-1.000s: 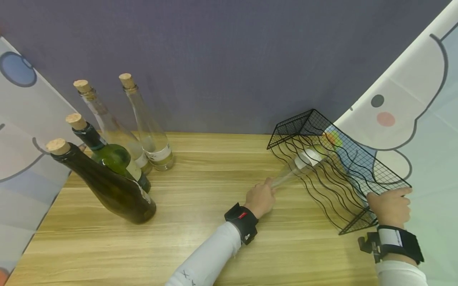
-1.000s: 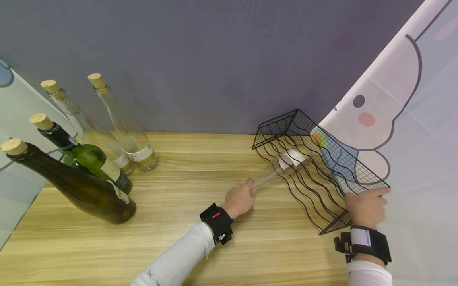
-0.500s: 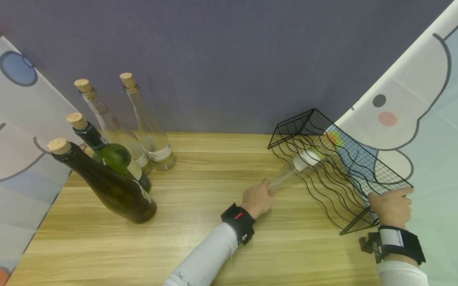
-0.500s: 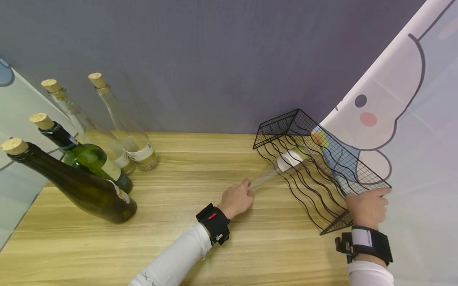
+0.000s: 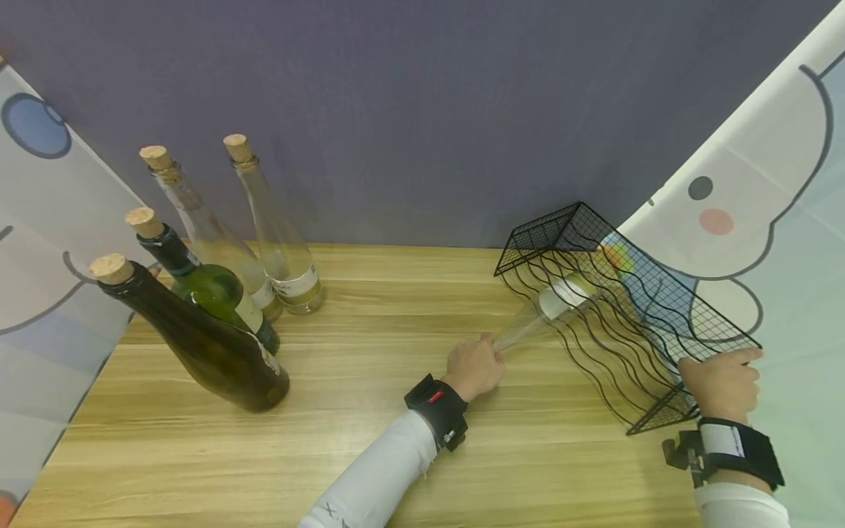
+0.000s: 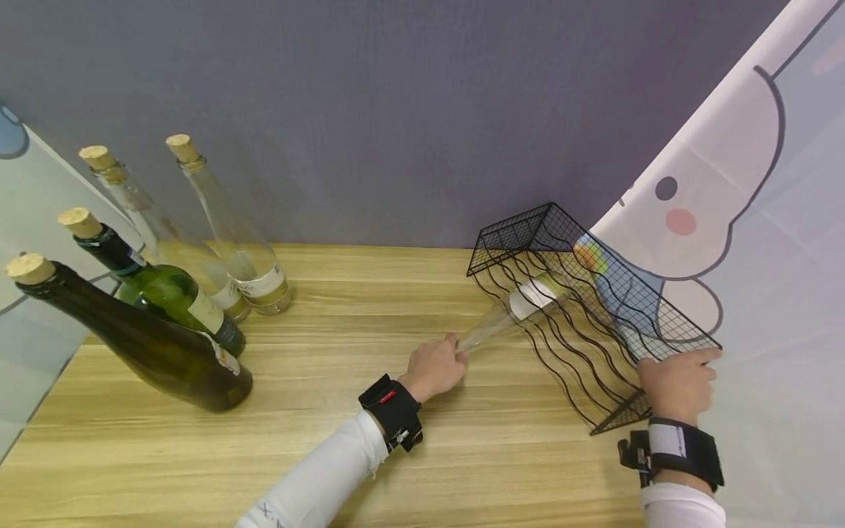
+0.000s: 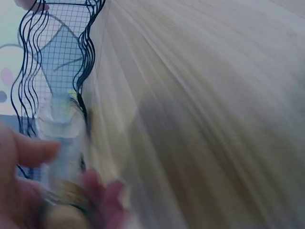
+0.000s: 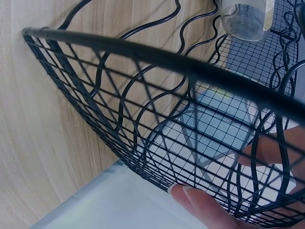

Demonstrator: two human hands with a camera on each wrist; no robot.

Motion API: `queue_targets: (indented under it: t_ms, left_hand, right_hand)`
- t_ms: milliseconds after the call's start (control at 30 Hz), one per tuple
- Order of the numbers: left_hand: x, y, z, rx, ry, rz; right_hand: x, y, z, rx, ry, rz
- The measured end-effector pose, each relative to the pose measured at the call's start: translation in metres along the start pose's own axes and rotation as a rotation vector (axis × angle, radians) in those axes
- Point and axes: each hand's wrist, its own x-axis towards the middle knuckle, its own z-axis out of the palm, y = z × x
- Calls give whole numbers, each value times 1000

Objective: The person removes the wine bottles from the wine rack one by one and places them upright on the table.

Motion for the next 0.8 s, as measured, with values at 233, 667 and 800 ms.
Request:
queue_targets:
  t_ms: [233,667,800]
  left_hand:
    - [7,-2,-2,-86,0,117]
    - [6,-13,-2,19,69,60]
    - [4,-20,-3,-18,72,61]
  right_hand:
    - [-5,-3,-2,7,-8,2]
    - [-4,-3,-1,17,-2,11]
    - [-5,-4,-2,11,5,1]
